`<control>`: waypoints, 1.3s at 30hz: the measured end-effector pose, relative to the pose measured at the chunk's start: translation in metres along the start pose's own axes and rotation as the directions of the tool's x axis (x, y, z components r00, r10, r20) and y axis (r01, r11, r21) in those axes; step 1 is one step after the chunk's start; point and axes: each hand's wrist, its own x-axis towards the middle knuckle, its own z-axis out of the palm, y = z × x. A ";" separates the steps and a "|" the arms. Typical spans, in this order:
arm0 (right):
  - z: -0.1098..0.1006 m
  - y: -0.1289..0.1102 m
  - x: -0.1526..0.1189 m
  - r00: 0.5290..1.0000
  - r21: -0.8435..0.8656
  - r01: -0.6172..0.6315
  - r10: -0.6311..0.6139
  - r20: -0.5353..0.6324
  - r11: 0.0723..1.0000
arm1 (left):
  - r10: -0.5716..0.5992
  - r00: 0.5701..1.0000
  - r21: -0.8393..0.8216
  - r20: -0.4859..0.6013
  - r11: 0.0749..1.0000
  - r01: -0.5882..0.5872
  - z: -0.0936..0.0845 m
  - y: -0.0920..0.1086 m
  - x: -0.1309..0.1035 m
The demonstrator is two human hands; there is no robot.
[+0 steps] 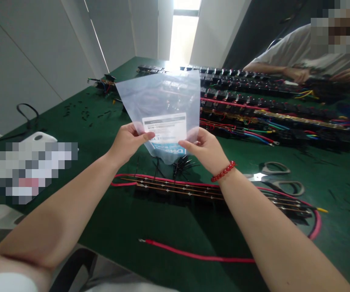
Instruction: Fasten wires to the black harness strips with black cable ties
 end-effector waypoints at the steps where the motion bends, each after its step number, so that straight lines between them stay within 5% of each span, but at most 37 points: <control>1: 0.000 0.000 0.000 1.000 0.009 -0.006 0.006 0.004 1.000 | -0.003 1.000 -0.027 -0.003 1.000 0.003 0.000 0.000 0.000; 9: -0.003 0.004 0.004 0.982 0.239 -0.103 0.138 -0.133 0.966 | -0.039 0.996 -0.095 0.082 0.994 0.047 0.001 0.002 0.002; 14: -0.016 0.019 0.015 0.880 0.507 -0.144 0.345 -0.326 0.850 | -0.044 0.970 0.175 0.237 0.985 0.002 0.002 0.008 -0.003; 19: -0.021 0.015 0.019 0.806 0.686 -0.199 0.515 -0.292 0.700 | -0.087 0.933 0.357 0.348 0.933 -0.046 0.003 0.011 -0.007; 24: -0.017 0.011 0.015 0.762 0.694 -0.307 0.605 -0.230 0.651 | -0.123 0.890 0.454 0.439 0.885 -0.102 0.003 0.014 -0.009; 30: -0.013 0.002 0.010 0.802 0.524 -0.433 0.579 -0.147 0.734 | -0.152 0.765 0.461 0.625 0.863 -0.205 0.004 0.021 -0.013; 34: -0.018 -0.040 -0.002 0.856 0.309 -0.490 0.516 -0.005 0.815 | -0.134 0.711 0.471 0.690 0.830 -0.300 0.004 0.022 -0.015; 35: -0.020 -0.054 -0.006 0.881 0.233 -0.467 0.472 0.034 0.853 | -0.123 0.723 0.491 0.680 0.809 -0.324 0.004 0.021 -0.014; 37: -0.023 -0.077 -0.015 0.954 -0.161 -0.222 0.248 0.171 0.962 | -0.101 0.759 0.541 0.643 0.762 -0.357 0.001 0.018 -0.011; 39: -0.023 -0.089 -0.026 0.968 -0.422 -0.070 0.164 0.189 0.904 | -0.094 0.783 0.588 0.614 0.716 -0.375 -0.003 0.014 -0.006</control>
